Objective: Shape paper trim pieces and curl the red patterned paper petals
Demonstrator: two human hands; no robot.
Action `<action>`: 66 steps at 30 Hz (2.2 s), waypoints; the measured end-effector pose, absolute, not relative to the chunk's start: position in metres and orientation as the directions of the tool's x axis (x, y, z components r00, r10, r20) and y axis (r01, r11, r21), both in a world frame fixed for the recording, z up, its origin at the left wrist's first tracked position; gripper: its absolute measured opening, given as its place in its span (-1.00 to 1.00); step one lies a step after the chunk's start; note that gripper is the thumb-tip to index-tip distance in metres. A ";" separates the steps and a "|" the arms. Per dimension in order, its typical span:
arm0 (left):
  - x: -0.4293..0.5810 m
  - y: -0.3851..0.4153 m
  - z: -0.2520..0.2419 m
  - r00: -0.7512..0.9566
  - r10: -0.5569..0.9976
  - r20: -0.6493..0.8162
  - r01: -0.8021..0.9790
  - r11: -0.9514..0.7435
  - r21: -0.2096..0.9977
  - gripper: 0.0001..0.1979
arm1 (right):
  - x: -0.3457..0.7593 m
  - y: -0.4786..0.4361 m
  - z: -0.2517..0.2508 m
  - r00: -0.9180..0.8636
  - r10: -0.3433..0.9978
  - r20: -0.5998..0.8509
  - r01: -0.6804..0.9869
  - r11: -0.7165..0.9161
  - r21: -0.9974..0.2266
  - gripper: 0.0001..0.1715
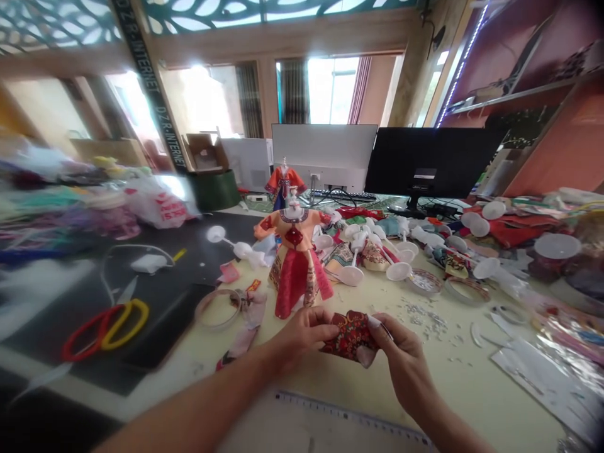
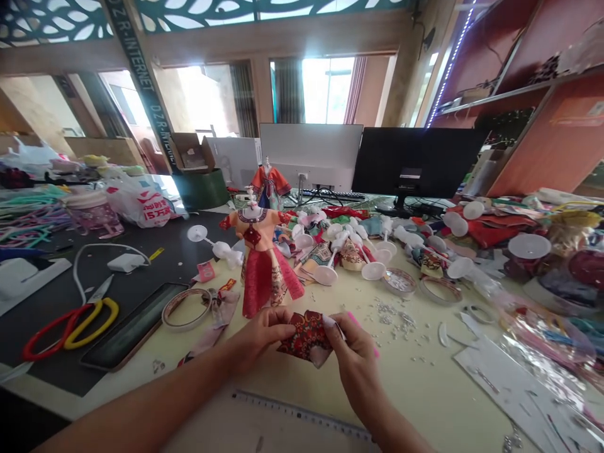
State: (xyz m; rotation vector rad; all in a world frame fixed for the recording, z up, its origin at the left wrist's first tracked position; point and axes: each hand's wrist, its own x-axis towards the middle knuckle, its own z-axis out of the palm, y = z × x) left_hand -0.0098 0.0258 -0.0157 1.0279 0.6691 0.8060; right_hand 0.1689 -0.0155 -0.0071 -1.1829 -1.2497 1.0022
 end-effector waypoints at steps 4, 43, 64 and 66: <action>-0.012 0.026 -0.015 0.541 0.829 -0.141 -0.256 0.322 0.911 -0.71 | 0.169 -0.013 -0.009 0.129 0.979 0.161 0.118 0.146 -0.982 -0.49; -0.015 0.016 -0.011 0.454 0.890 -0.030 0.646 -0.305 0.700 -0.29 | 0.198 -0.001 -0.007 -0.020 0.902 0.432 0.685 0.327 -0.651 -0.75; -0.007 -0.018 -0.011 0.801 0.468 0.373 0.461 -0.880 0.115 -0.78 | 0.197 0.002 -0.030 -0.518 0.652 0.554 0.739 0.667 -0.095 -0.75; -0.008 -0.018 -0.008 0.743 0.510 0.434 0.471 -0.859 0.203 -0.80 | 0.197 0.001 -0.024 -0.491 0.656 0.573 0.742 0.660 -0.120 -0.76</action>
